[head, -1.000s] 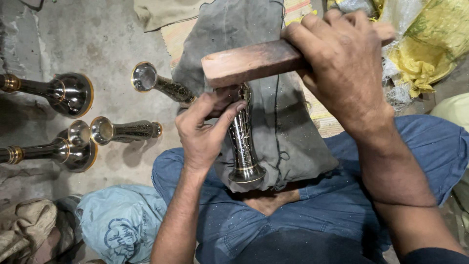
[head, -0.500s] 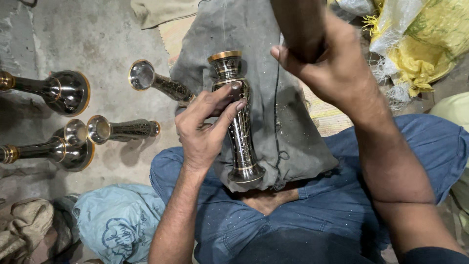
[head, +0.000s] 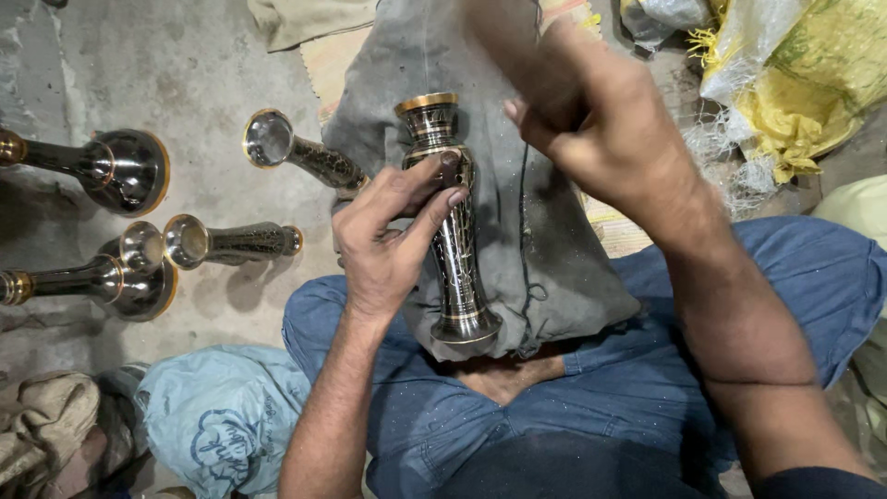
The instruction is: The person sits cross-legged on the floor and repeatedly strikes a small ornate metal object with a wooden mallet. They rotate the object frequently to work on different areas while other similar metal pieces lie nearby.
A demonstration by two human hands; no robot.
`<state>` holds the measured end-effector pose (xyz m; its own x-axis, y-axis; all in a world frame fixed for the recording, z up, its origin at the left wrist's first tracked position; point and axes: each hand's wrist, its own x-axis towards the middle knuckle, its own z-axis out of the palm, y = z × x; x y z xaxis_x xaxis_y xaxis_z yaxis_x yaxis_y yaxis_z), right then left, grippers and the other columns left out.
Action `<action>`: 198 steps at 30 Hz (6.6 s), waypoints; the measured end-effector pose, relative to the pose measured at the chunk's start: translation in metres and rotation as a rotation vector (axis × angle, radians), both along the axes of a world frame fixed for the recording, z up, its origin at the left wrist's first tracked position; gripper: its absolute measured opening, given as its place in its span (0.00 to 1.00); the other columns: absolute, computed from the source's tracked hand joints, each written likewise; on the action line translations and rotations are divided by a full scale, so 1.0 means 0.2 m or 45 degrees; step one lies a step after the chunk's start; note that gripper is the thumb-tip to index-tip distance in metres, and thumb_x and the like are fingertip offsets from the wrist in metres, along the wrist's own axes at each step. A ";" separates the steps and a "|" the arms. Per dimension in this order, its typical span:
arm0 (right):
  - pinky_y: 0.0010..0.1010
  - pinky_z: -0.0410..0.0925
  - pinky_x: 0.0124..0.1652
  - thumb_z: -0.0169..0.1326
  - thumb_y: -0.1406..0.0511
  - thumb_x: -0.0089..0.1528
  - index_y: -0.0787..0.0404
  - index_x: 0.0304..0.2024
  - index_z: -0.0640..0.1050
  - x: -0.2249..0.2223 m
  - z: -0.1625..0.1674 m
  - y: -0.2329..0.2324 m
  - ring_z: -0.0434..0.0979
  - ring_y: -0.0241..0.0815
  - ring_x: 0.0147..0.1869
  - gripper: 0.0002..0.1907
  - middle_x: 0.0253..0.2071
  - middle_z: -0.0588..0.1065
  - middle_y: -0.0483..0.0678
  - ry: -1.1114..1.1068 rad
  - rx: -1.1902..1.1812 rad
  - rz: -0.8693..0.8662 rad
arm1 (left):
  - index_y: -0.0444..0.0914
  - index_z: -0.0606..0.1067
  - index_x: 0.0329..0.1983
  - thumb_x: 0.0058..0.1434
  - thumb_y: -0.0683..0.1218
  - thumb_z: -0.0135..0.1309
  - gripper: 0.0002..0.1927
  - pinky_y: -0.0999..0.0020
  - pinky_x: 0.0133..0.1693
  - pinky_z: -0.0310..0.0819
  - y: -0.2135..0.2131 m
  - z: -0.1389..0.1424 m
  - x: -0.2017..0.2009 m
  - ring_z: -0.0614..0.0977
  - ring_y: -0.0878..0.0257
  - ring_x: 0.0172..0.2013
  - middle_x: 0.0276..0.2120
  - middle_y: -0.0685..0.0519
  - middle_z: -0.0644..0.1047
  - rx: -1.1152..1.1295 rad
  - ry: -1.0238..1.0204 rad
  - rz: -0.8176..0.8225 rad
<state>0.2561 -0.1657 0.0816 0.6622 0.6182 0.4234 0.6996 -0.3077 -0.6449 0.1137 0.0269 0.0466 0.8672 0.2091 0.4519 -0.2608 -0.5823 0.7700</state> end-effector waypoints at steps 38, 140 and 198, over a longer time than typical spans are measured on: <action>0.46 0.68 0.47 0.65 0.74 0.59 0.65 0.49 0.71 0.01 -0.06 -0.03 0.76 0.60 0.49 0.20 0.42 0.74 0.56 -0.159 0.040 0.062 | 0.32 0.79 0.53 0.64 0.36 0.66 0.14 0.71 0.47 0.80 0.05 -0.01 0.00 0.86 0.63 0.43 0.43 0.48 0.83 0.018 0.000 -0.084; 0.38 0.65 0.42 0.66 0.70 0.61 0.62 0.45 0.77 0.07 -0.11 -0.15 0.75 0.44 0.43 0.13 0.36 0.75 0.45 -0.909 -0.169 -0.235 | 0.33 0.79 0.51 0.63 0.40 0.67 0.14 0.72 0.42 0.82 0.09 0.04 0.02 0.86 0.65 0.39 0.42 0.50 0.83 -0.035 0.139 -0.194; 0.37 0.72 0.35 0.65 0.70 0.57 0.61 0.39 0.74 0.16 -0.27 -0.10 0.79 0.43 0.35 0.13 0.31 0.76 0.47 -0.620 0.006 -0.046 | 0.33 0.79 0.54 0.65 0.37 0.66 0.15 0.71 0.44 0.79 0.12 0.03 0.04 0.85 0.63 0.42 0.43 0.49 0.83 0.096 0.058 -0.262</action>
<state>0.2879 -0.1848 0.0272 0.4074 0.5960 0.6920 0.9093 -0.3353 -0.2465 0.1215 0.0516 0.0525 0.9081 -0.0072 0.4187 -0.3458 -0.5766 0.7402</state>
